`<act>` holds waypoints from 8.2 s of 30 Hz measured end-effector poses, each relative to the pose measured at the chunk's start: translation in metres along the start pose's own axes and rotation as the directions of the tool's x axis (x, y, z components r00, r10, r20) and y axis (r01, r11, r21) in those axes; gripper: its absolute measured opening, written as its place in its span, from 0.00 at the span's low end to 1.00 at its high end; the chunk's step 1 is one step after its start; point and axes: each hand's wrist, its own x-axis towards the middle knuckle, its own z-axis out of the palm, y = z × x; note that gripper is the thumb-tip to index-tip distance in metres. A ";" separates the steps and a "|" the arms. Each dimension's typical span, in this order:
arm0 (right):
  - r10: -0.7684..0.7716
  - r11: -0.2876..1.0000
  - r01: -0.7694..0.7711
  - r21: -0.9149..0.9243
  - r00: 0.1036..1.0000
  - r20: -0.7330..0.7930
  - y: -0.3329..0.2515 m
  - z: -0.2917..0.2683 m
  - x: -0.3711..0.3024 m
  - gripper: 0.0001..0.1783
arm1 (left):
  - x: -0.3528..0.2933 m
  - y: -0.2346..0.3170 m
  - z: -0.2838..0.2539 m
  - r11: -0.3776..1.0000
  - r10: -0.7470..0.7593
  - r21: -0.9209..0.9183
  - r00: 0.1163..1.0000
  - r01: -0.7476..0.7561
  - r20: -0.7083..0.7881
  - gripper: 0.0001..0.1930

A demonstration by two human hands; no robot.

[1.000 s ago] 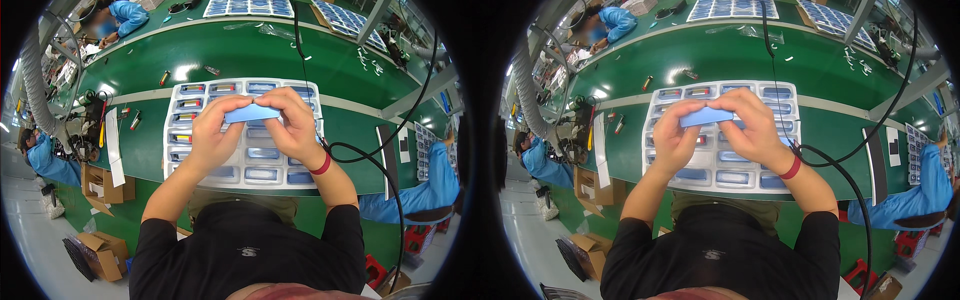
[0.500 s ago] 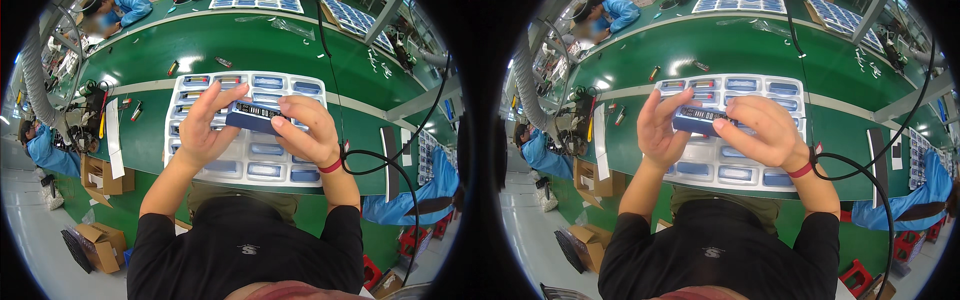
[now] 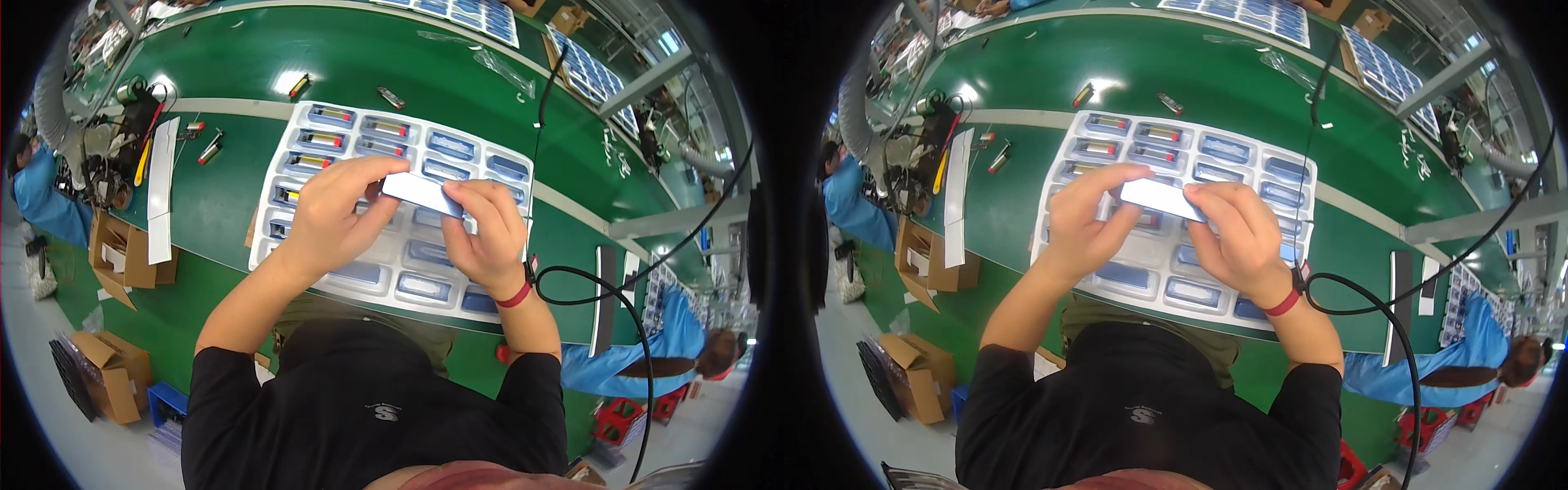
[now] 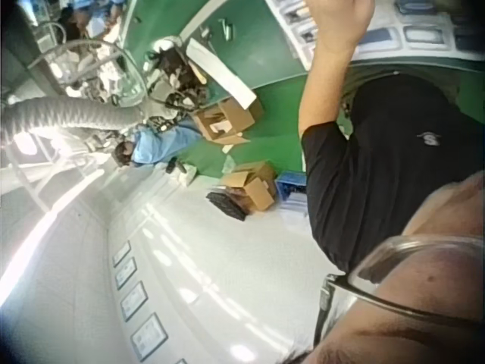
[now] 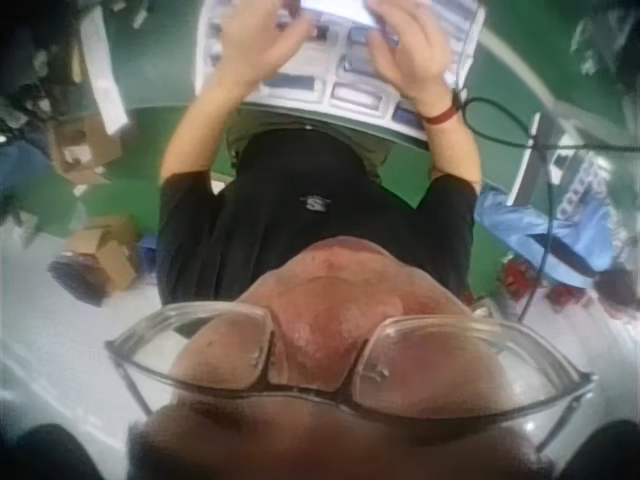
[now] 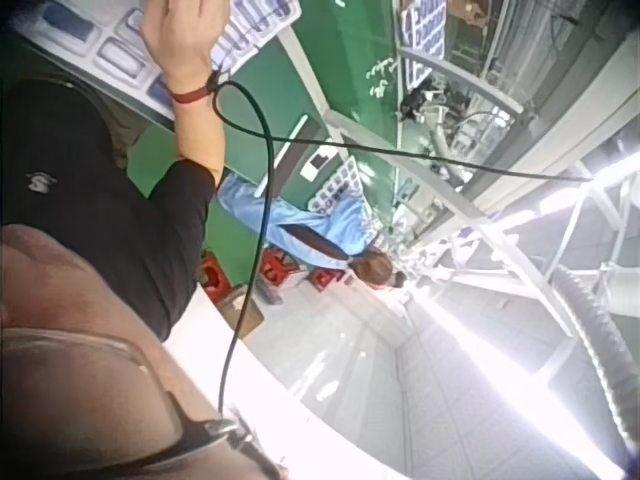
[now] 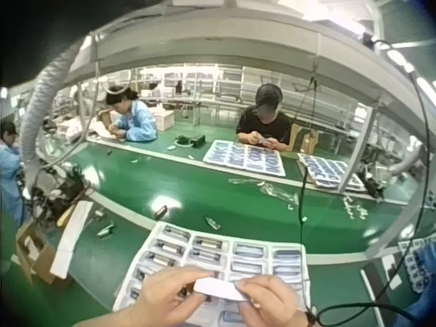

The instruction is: Manually assembling small electronic components and batteries into plastic trays at a factory workbench.

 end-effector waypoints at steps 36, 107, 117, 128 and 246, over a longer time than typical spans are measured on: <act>0.115 0.949 -0.182 0.257 0.960 0.255 0.024 -0.009 0.024 0.19 | 0.011 -0.007 -0.011 0.997 -0.066 0.046 0.970 0.057 0.233 0.17; 0.594 0.148 -0.589 0.794 0.695 0.405 0.038 -0.028 0.007 0.13 | 0.018 -0.027 0.030 0.459 -0.615 -0.342 0.571 0.820 0.544 0.16; 0.582 0.252 -0.587 0.769 0.727 0.364 0.038 -0.028 0.005 0.12 | 0.017 -0.024 0.021 0.154 -0.631 -0.387 0.392 0.909 0.670 0.28; 0.609 0.327 -0.624 0.710 0.714 0.347 0.037 -0.031 0.003 0.11 | 0.020 -0.026 0.023 0.369 -0.729 -0.481 0.568 0.795 0.381 0.15; 0.301 0.444 -0.103 0.890 0.953 -0.040 -0.025 -0.093 -0.024 0.32 | 0.012 -0.472 -0.237 0.019 -0.826 0.952 0.541 0.305 -0.157 0.35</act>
